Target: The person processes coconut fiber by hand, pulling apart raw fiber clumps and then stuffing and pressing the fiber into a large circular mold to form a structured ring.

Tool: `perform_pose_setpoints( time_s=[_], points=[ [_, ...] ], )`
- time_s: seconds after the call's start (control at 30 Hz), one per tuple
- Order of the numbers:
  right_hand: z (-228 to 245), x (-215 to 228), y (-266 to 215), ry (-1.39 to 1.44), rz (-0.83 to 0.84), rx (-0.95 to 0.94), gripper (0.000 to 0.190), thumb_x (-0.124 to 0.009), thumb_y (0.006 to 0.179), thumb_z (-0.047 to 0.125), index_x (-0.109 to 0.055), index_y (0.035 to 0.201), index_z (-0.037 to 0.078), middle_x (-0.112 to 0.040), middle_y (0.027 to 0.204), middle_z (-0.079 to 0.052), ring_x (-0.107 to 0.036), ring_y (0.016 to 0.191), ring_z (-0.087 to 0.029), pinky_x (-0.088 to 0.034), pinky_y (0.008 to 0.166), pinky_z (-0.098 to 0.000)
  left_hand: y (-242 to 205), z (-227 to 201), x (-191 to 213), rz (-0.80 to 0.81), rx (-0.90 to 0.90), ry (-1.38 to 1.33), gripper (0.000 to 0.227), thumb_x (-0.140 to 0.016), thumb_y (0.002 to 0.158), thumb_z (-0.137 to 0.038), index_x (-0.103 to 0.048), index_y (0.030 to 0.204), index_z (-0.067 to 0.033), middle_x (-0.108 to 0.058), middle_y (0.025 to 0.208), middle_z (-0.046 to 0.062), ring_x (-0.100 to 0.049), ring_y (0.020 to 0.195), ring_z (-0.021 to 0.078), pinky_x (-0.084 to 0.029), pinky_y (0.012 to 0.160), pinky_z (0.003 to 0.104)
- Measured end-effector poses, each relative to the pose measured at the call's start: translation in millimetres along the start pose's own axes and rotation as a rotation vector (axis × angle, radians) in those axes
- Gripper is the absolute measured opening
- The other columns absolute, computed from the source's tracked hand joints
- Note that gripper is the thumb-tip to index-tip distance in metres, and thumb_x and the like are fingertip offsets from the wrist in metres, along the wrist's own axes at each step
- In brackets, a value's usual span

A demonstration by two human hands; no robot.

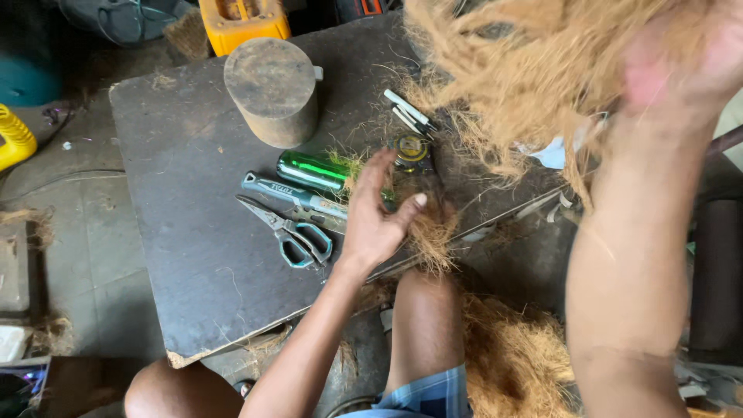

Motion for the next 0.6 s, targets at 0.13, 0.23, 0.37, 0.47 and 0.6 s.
perform_pose_setpoints(
  time_s=[0.13,0.23,0.37,0.47,0.6],
  points=[
    [-76,-35,-66,0.115,0.054,-0.129,0.028,-0.062,0.078,-0.003,-0.068,0.104,0.001,-0.07,0.102,-0.013,-0.069,0.105,-0.029,-0.055,0.103,-0.0461,-3,-6,28,-0.053,-0.069,-0.301,0.087,-0.076,0.083,-0.031,-0.031,0.151,0.0006,-0.039,0.15,0.031,-0.033,0.142,0.0523,-0.028,0.112,0.067],
    [-143,-92,-130,0.24,0.133,-0.26,0.033,-0.06,0.071,-0.005,-0.067,0.103,-0.001,-0.068,0.097,-0.016,-0.069,0.097,-0.031,-0.055,0.095,-0.0482,-13,15,62,-0.017,-0.151,-0.677,0.11,-0.075,0.084,-0.049,-0.008,0.163,-0.0116,-0.017,0.163,0.027,-0.009,0.151,0.0485,-0.007,0.116,0.069],
    [-215,-129,-204,0.401,0.217,-0.462,0.041,-0.057,0.06,-0.009,-0.065,0.1,-0.005,-0.066,0.088,-0.021,-0.069,0.086,-0.034,-0.056,0.083,-0.0516,-44,81,113,-0.173,-0.084,-0.734,0.092,-0.075,0.08,-0.035,-0.026,0.153,-0.0076,-0.036,0.148,0.018,-0.031,0.138,0.034,-0.022,0.112,0.056],
    [-229,-167,-233,0.254,0.282,-0.677,0.032,-0.061,0.063,-0.012,-0.068,0.093,-0.004,-0.061,0.071,-0.016,-0.061,0.063,-0.024,-0.047,0.059,-0.0406,-70,101,136,-0.289,0.01,-0.835,0.068,-0.075,0.08,-0.028,-0.042,0.135,-0.0057,-0.056,0.119,0.013,-0.056,0.112,0.0258,-0.043,0.096,0.043],
    [-223,-204,-248,-0.159,0.284,-0.8,0.047,-0.067,0.066,-0.016,-0.072,0.111,-0.004,-0.074,0.097,-0.022,-0.072,0.086,-0.029,-0.057,0.076,-0.0495,-87,105,150,-0.429,0.226,-0.751,0.06,-0.075,0.081,-0.03,-0.053,0.127,0.0014,-0.063,0.105,0.011,-0.065,0.091,0.0208,-0.056,0.075,0.035]
  ],
)
Point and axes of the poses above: each hand's wrist, its own y-axis towards the middle knuckle, its own x-axis out of the back of the hand, z = x × y, the point moved 9 cm from there along y, towards the middle knuckle
